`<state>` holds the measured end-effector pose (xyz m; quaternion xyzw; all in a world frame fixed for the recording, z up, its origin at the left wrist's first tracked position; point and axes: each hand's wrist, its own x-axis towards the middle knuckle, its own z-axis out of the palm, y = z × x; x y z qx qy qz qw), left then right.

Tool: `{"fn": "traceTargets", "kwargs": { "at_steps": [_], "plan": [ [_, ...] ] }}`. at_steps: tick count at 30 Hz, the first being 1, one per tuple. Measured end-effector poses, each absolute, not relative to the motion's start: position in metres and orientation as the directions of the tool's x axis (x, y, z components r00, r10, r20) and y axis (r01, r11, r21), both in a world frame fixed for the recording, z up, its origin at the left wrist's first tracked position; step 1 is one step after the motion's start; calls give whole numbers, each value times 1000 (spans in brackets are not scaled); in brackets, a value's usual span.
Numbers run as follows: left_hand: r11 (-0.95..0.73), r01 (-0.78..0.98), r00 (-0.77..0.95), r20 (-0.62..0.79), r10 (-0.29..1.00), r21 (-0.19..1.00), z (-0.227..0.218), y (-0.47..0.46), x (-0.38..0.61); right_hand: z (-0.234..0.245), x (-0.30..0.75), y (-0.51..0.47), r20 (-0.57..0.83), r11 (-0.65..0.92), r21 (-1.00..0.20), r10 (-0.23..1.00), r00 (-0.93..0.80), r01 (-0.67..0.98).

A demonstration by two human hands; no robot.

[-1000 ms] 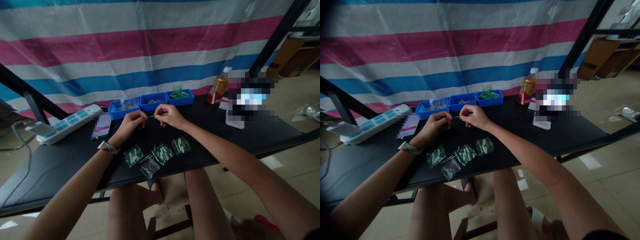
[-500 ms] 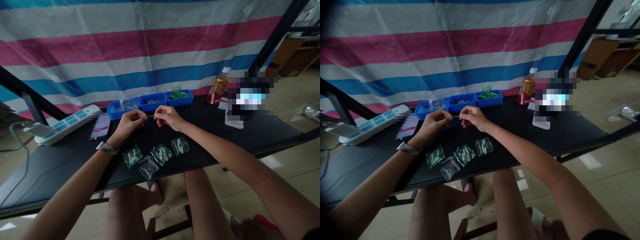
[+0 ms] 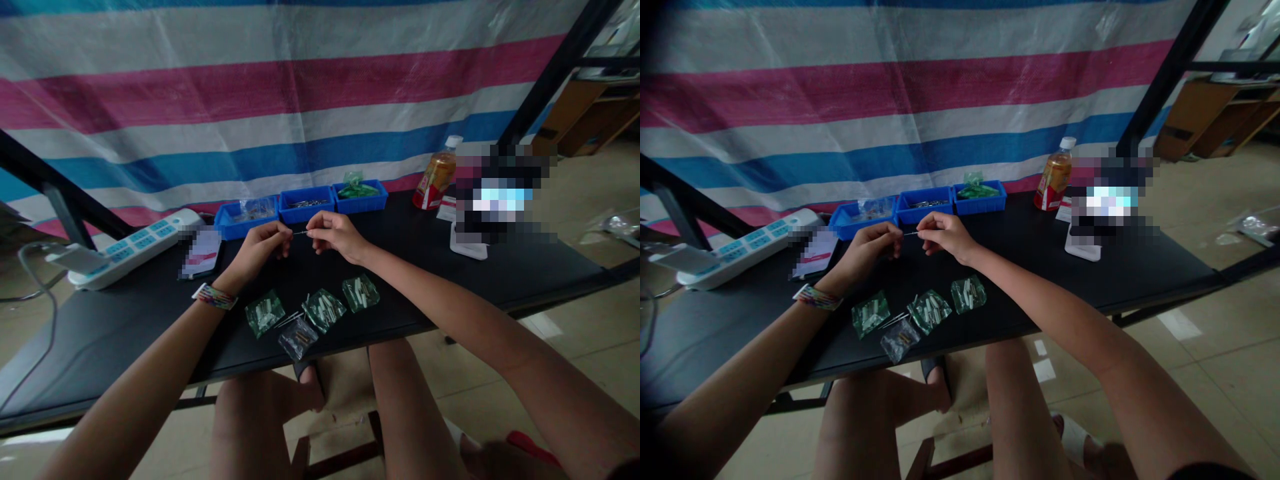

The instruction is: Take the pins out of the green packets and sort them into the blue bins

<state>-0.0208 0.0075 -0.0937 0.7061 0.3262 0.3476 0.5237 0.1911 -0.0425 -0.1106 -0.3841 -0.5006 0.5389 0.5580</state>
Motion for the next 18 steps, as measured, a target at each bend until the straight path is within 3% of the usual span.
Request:
{"fn": "traceTargets", "kwargs": {
  "at_steps": [11,15,18],
  "plan": [
    [-308,106,533,207,821,946,-95,10,-23,-109,189,-42,108,87,-963,992,-71,-255],
    [-282,82,537,196,820,956,-96,11,-23,-111,191,-41,136,108,-951,987,-81,-289],
    [-228,42,522,173,835,973,-95,10,-23,-110,195,-35,167,161,-945,986,3,-286]
  ]
}}
